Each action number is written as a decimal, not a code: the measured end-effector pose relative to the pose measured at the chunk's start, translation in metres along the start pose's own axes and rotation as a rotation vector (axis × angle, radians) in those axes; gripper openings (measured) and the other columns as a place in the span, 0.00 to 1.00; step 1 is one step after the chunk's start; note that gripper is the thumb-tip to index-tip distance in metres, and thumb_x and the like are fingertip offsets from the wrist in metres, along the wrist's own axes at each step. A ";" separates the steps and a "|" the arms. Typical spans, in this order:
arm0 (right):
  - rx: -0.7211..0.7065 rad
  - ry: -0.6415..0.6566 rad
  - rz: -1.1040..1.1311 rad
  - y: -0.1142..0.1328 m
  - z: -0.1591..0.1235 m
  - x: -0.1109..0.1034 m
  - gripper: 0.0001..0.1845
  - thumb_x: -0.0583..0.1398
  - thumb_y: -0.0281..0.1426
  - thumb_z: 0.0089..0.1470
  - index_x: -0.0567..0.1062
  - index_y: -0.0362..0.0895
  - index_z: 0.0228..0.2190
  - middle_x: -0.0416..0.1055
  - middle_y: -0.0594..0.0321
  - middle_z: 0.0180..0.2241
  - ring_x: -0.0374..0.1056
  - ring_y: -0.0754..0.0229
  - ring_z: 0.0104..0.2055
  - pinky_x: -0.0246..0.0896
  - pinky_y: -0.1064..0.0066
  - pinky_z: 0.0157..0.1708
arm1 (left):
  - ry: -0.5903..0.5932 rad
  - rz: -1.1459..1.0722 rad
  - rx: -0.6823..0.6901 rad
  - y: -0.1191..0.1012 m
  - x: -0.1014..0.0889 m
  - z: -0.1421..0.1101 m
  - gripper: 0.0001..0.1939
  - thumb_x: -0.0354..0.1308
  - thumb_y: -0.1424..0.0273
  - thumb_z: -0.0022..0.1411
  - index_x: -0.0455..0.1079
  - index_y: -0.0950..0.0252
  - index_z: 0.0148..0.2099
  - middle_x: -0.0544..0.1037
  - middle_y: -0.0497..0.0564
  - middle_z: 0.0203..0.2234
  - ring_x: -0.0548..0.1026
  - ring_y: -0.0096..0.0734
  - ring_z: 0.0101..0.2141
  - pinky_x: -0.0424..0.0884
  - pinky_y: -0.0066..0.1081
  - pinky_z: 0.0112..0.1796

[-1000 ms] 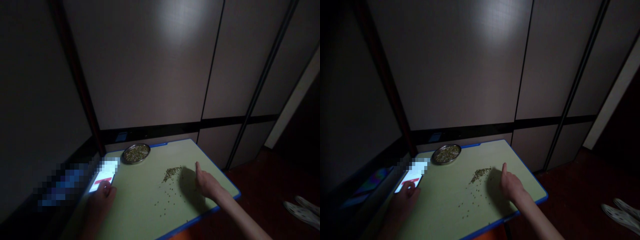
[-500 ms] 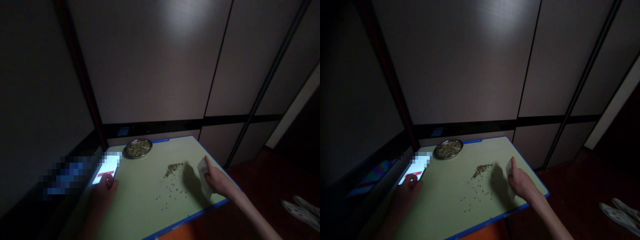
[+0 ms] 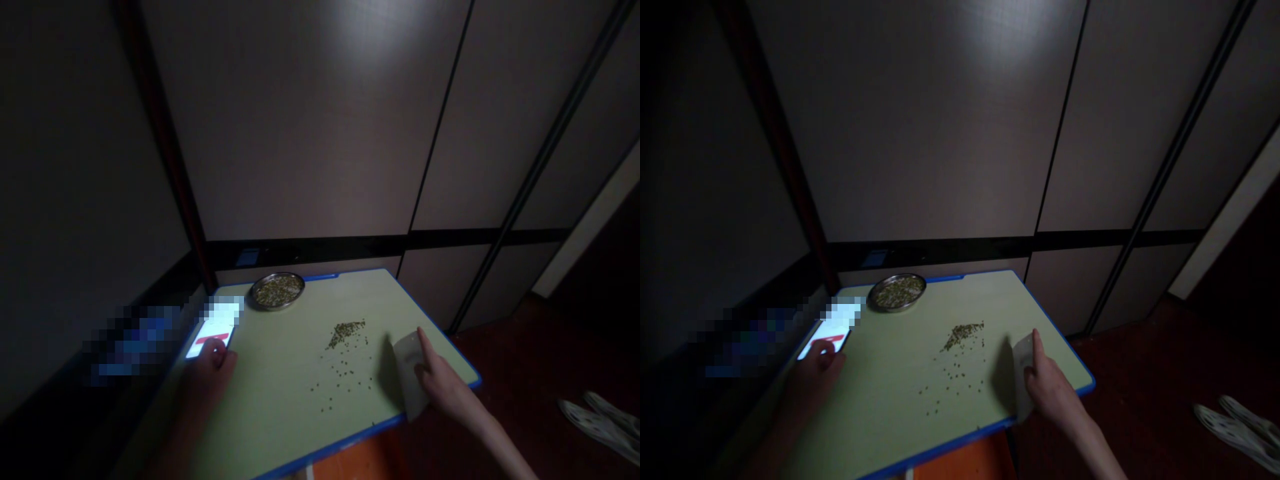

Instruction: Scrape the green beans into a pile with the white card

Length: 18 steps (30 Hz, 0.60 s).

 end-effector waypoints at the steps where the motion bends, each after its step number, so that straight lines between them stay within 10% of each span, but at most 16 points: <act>1: -0.006 0.009 0.022 0.004 0.000 0.005 0.42 0.47 0.27 0.53 0.37 0.31 0.65 0.73 0.44 0.45 0.71 0.53 0.45 0.59 0.66 0.46 | -0.003 0.001 0.000 0.000 0.000 0.000 0.08 0.47 0.62 0.57 0.52 0.58 0.30 0.59 0.39 0.14 0.61 0.26 0.17 0.54 0.25 0.22; 18: -0.024 -0.228 0.330 0.004 -0.028 0.007 0.41 0.47 0.30 0.55 0.35 0.35 0.66 0.59 0.46 0.61 0.58 0.56 0.61 0.50 0.62 0.59 | 0.012 -0.021 -0.021 0.007 0.003 0.002 0.08 0.49 0.63 0.56 0.53 0.59 0.30 0.60 0.39 0.14 0.61 0.25 0.17 0.53 0.24 0.21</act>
Point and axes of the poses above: each hand's wrist, its own z-axis towards the middle knuckle, its own x-axis out of the palm, y = z × x, the point moved 10 cm from there along z, towards the middle knuckle
